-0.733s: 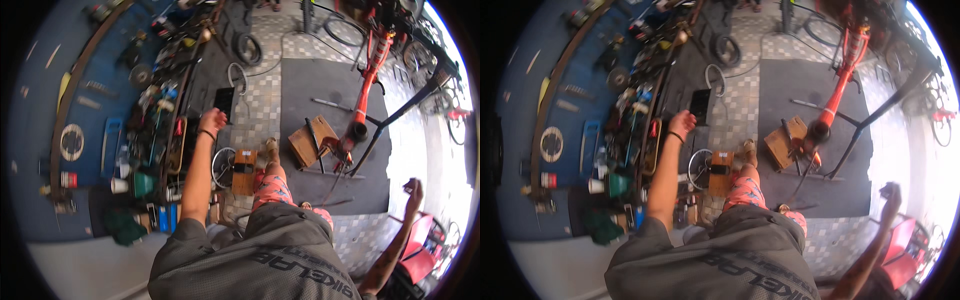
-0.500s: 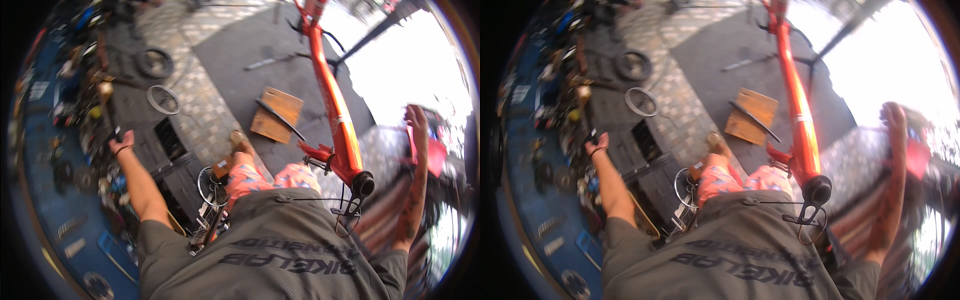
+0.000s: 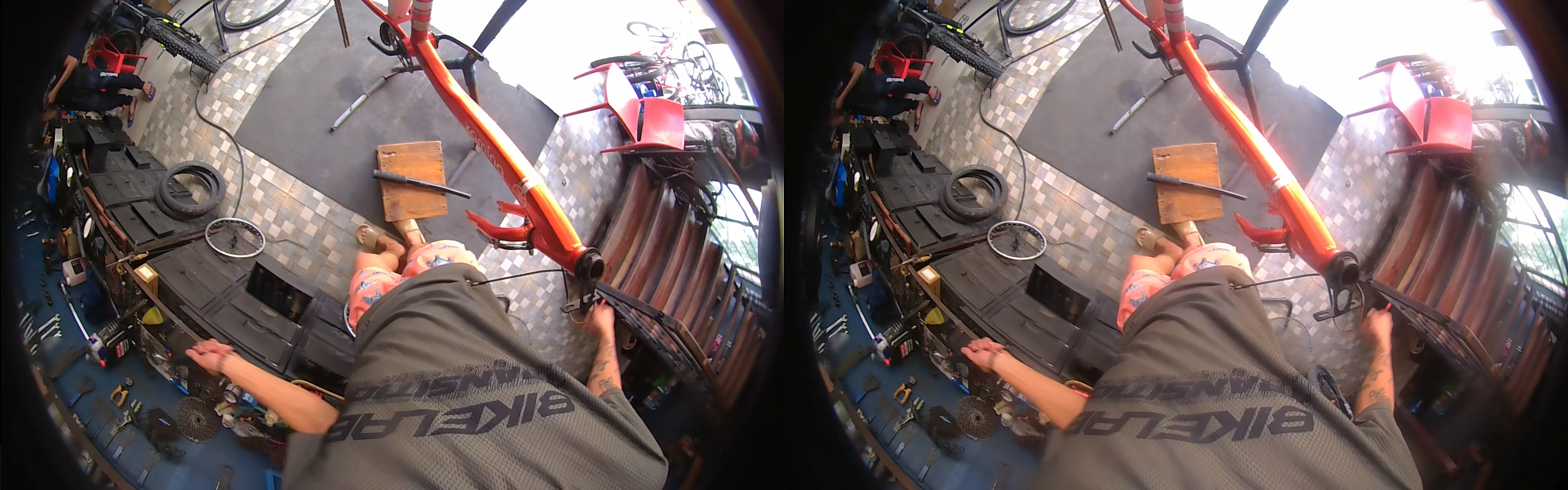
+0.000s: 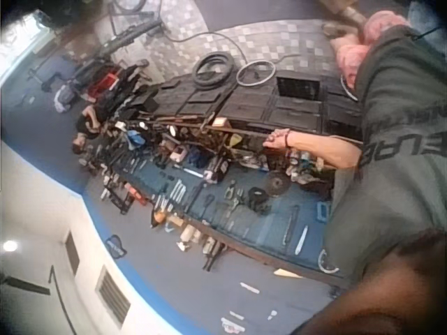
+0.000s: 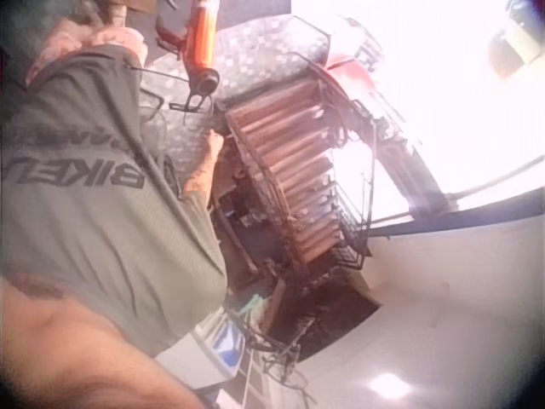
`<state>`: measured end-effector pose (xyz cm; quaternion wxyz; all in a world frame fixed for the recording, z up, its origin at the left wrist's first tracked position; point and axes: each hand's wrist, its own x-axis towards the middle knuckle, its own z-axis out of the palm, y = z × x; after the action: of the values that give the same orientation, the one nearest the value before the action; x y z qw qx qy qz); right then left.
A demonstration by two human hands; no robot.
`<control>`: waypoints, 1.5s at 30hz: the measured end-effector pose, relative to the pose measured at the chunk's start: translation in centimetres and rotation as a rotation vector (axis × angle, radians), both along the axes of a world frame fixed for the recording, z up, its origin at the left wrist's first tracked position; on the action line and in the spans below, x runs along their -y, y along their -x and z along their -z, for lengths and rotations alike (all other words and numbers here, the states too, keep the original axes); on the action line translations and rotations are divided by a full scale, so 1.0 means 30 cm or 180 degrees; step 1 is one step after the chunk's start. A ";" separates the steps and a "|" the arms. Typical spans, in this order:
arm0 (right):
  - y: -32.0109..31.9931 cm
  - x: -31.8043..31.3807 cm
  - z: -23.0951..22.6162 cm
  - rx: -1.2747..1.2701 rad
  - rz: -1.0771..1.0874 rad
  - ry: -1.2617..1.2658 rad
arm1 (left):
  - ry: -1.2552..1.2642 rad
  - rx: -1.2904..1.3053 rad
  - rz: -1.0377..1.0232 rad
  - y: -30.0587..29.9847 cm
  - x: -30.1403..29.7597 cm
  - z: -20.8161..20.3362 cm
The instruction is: The person uses a pipe wrench and a metal bar to loosen and remove a headset cup from the bicycle frame's head tube. They then insert a new headset cup into the head tube and use the wrench to tighten it in place.
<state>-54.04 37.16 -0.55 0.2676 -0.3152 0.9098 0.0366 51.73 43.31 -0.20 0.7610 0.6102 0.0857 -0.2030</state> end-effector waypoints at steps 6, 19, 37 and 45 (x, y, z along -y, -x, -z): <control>-0.679 -0.319 0.309 0.1798 -0.0981 -0.1936 | 0.0615 0.0422 0.0825 0.477 0.392 -0.305; -1.452 0.519 0.463 0.1744 0.2108 0.2826 | -0.0383 -0.0655 0.6614 0.581 1.008 -0.487; -1.382 0.858 0.624 0.0658 0.1085 0.4589 | 0.0066 0.4907 0.7698 1.175 1.396 -0.903; -1.366 0.907 0.623 0.0904 0.1407 0.4732 | 0.0932 0.5232 0.7900 1.266 1.519 -0.938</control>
<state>-13.07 9.95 -19.24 0.1014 -0.2250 0.6944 -0.6760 13.74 -2.27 27.94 -0.0043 0.1537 -0.9352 -0.3189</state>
